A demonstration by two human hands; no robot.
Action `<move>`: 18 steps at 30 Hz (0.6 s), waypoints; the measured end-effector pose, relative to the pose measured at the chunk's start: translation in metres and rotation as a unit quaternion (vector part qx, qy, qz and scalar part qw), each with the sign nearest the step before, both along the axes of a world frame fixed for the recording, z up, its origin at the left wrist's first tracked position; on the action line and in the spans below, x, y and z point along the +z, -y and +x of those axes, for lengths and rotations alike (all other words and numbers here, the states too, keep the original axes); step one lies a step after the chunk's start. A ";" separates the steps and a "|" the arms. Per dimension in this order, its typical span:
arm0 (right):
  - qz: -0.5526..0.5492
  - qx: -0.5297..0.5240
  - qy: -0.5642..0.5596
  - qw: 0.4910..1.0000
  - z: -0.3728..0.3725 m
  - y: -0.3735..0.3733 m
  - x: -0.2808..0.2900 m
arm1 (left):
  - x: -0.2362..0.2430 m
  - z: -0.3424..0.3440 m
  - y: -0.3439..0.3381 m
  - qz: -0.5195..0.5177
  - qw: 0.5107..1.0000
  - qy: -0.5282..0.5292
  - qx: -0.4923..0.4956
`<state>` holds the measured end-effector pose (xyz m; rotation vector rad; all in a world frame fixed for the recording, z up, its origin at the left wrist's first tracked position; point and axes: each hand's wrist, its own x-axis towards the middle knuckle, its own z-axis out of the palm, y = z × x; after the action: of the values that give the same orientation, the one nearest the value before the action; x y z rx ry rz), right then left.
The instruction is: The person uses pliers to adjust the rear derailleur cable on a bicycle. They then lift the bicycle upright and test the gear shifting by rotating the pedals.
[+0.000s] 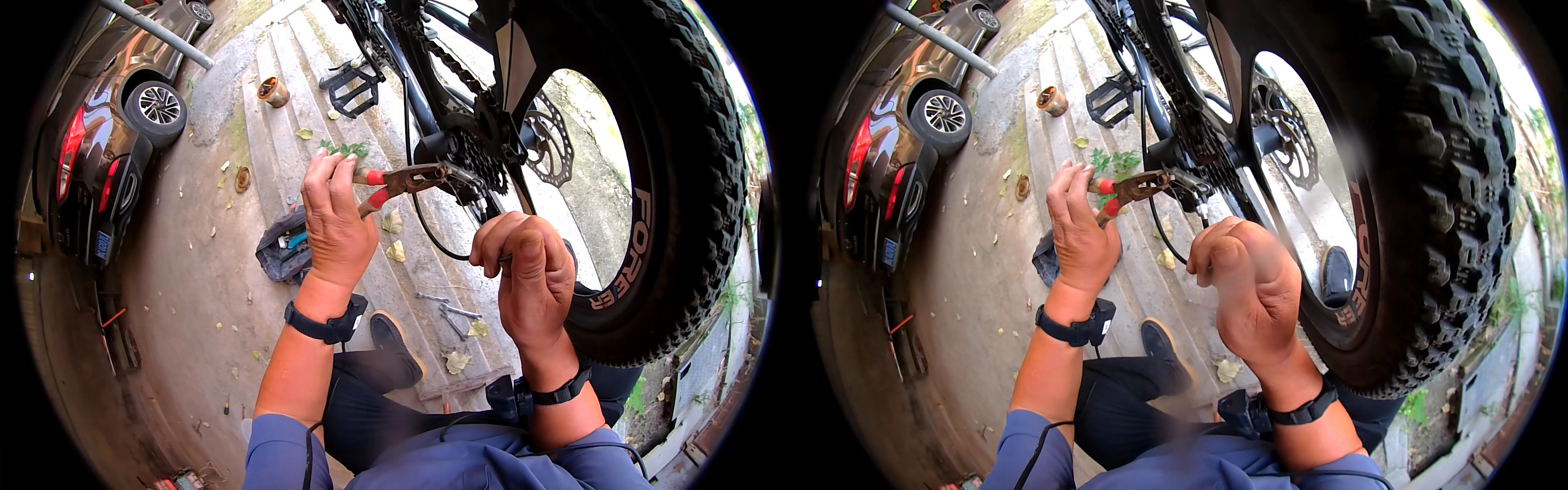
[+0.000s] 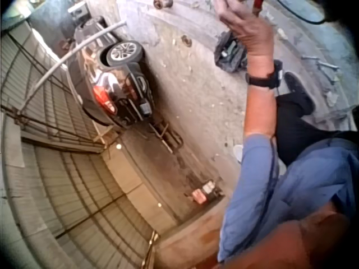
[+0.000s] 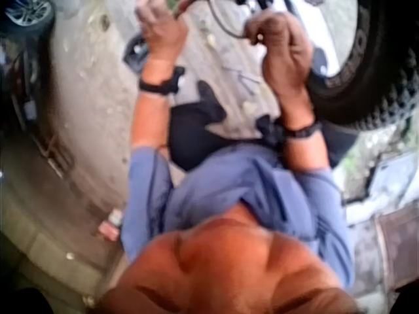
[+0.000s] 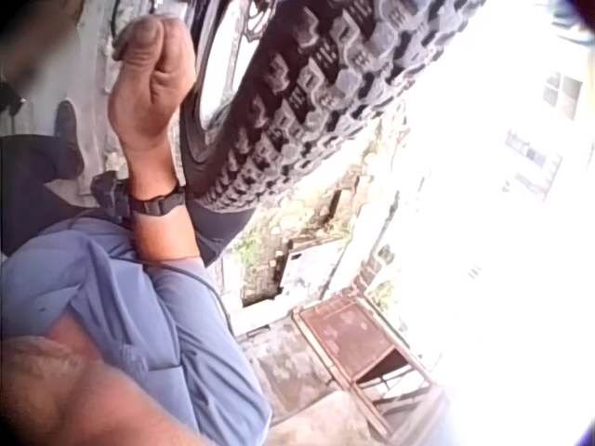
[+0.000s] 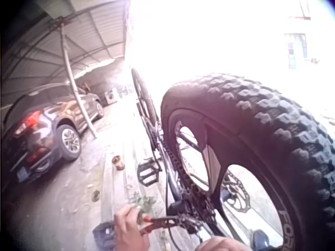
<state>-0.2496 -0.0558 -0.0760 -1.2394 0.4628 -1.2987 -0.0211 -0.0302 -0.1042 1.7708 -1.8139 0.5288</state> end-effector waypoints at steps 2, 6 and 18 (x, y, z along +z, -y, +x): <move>-0.002 0.001 0.001 1.000 0.000 0.001 0.001 | 0.000 -0.001 -0.004 0.006 1.000 -0.001 0.005; 0.015 0.008 0.057 0.998 0.000 0.002 -0.006 | -0.005 -0.020 -0.015 0.045 0.994 -0.094 0.022; 0.000 0.005 0.018 1.000 0.000 -0.002 -0.005 | 0.022 -0.053 -0.077 0.327 0.553 -0.766 -0.023</move>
<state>-0.2499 -0.0540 -0.0807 -1.2148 0.4296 -1.3108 -0.0738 0.0465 -0.0823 1.4495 -0.6008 -1.5323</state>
